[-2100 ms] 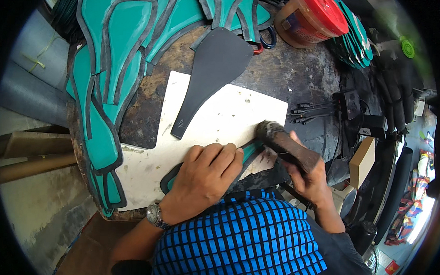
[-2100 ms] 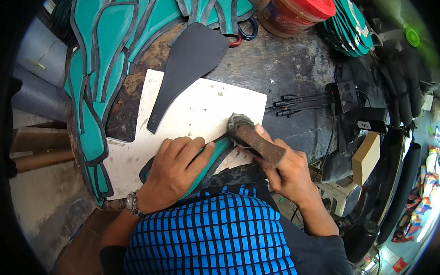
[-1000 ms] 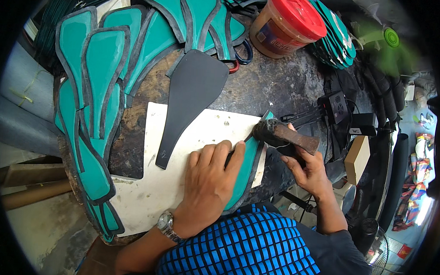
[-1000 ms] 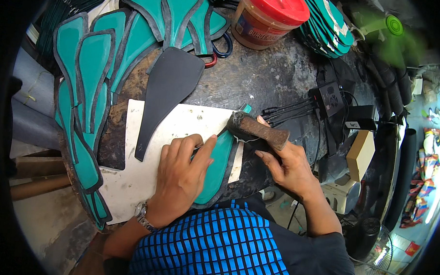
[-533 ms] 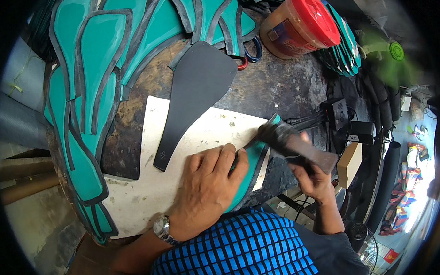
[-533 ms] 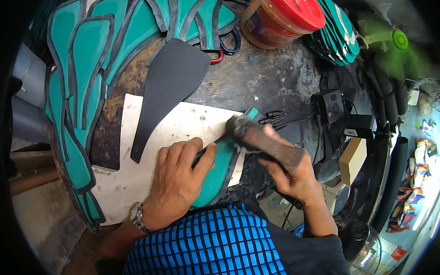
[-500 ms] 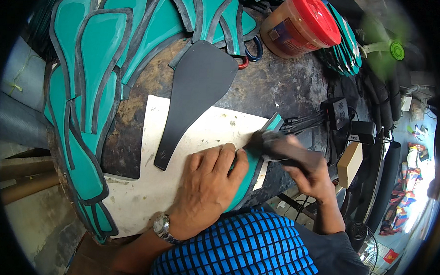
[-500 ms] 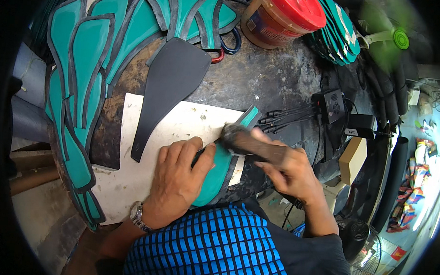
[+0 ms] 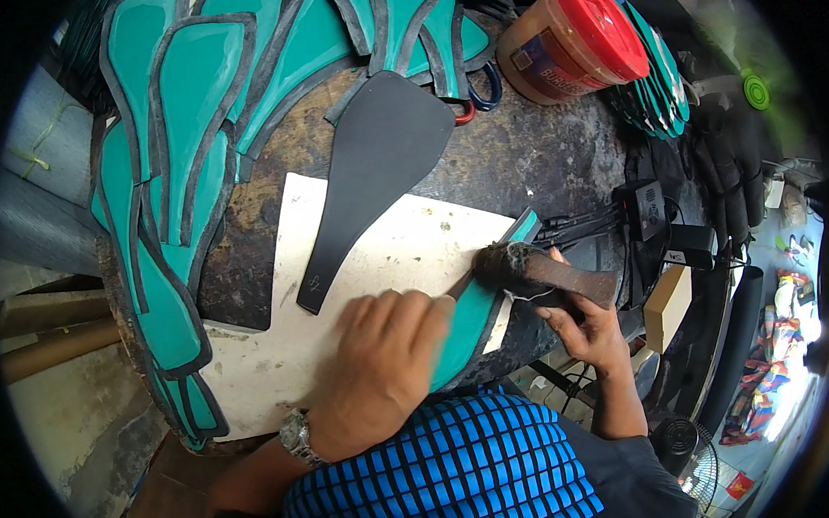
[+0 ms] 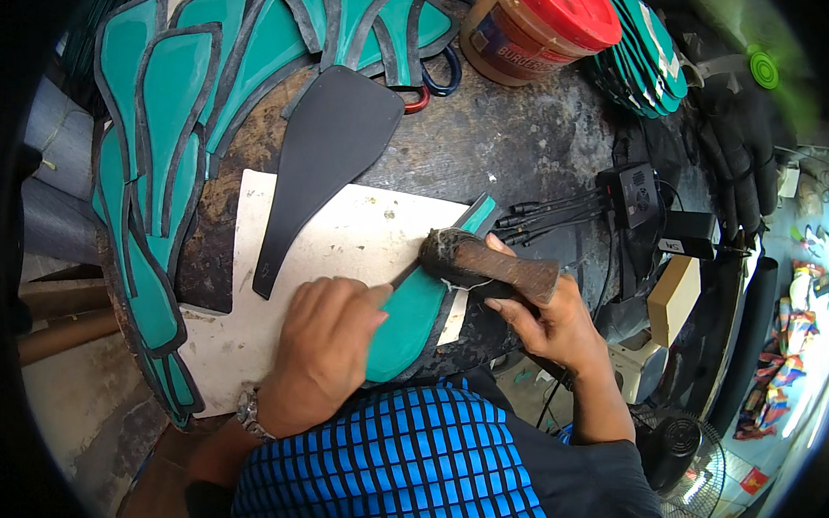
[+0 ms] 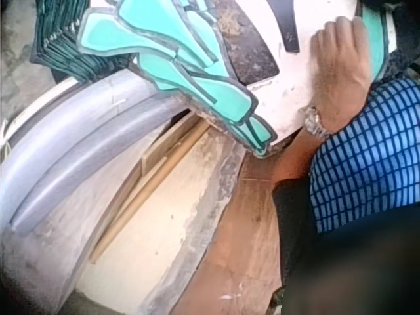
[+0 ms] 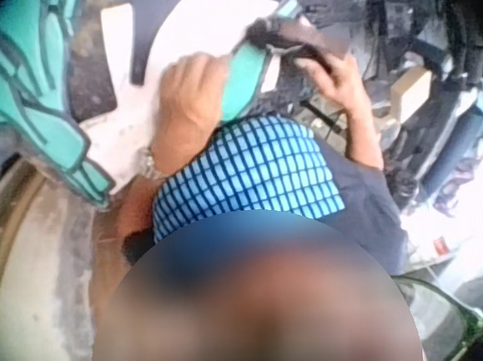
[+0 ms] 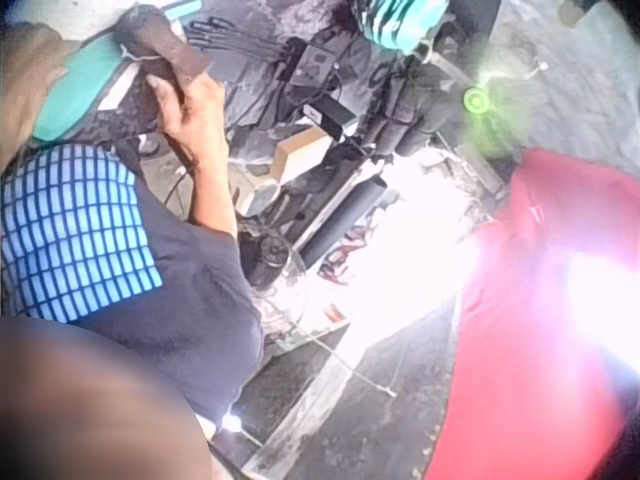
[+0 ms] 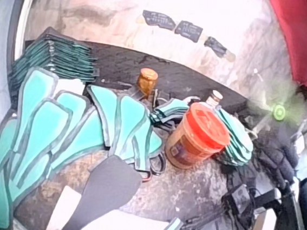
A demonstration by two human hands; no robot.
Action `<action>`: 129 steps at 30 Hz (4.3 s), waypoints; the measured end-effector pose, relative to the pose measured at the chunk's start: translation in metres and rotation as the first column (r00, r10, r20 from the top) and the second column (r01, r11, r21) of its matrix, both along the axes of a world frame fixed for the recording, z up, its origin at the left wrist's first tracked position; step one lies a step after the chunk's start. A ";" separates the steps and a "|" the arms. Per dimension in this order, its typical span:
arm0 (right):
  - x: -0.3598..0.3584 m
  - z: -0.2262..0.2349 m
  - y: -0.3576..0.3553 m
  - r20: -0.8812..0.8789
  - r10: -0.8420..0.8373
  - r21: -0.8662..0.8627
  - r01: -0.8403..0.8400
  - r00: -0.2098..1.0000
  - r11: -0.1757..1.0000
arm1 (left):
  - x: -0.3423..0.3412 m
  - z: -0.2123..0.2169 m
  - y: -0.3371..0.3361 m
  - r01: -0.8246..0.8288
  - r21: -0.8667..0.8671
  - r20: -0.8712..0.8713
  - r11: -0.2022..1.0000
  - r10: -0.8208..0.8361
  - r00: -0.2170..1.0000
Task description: The person assembles footwear components by hand. They use a hammer to tap a black rubber strip onto the edge of a teal insole, then use a pointed tool to press the strip into place along the perimeter. The process is repeated on multiple insoles.
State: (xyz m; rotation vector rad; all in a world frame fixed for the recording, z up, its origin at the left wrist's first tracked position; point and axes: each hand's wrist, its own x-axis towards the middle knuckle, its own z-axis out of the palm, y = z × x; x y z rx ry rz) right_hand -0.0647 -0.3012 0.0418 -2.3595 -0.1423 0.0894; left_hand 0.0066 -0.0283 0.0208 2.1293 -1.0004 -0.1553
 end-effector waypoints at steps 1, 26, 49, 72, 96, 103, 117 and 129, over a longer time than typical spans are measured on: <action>-0.001 -0.003 -0.001 0.001 -0.025 0.023 0.025 1.000 0.999 | -0.001 0.000 0.000 0.037 0.020 0.067 0.999 -0.038 0.997; 0.006 0.004 0.015 0.123 0.185 -0.109 -0.172 0.975 0.979 | 0.001 -0.015 0.011 0.004 0.167 0.222 0.986 -0.042 0.974; 0.003 -0.006 0.024 0.152 0.159 -0.104 -0.144 0.976 0.984 | -0.010 -0.016 0.030 -0.063 0.038 0.063 0.997 0.060 0.996; 0.044 -0.025 0.006 0.284 -0.236 -0.461 0.348 0.929 0.817 | -0.028 -0.013 0.028 -0.208 0.081 0.034 0.975 0.206 0.978; 0.008 -0.017 0.083 -0.007 -0.233 0.746 0.160 0.972 0.647 | -0.026 -0.016 0.025 -0.082 -0.105 0.343 0.991 0.113 0.933; 0.021 -0.045 0.086 0.291 -0.035 0.516 -0.126 0.956 0.847 | -0.020 -0.017 0.029 -0.129 0.060 0.118 0.990 0.121 0.986; 0.024 -0.041 0.091 0.417 0.165 0.218 -0.274 0.894 0.937 | -0.021 -0.018 0.033 -0.092 0.103 0.106 0.990 0.081 0.991; 0.025 -0.040 0.091 0.413 0.197 0.201 -0.300 0.889 0.932 | -0.022 -0.021 0.034 -0.112 0.082 0.120 0.990 0.101 0.988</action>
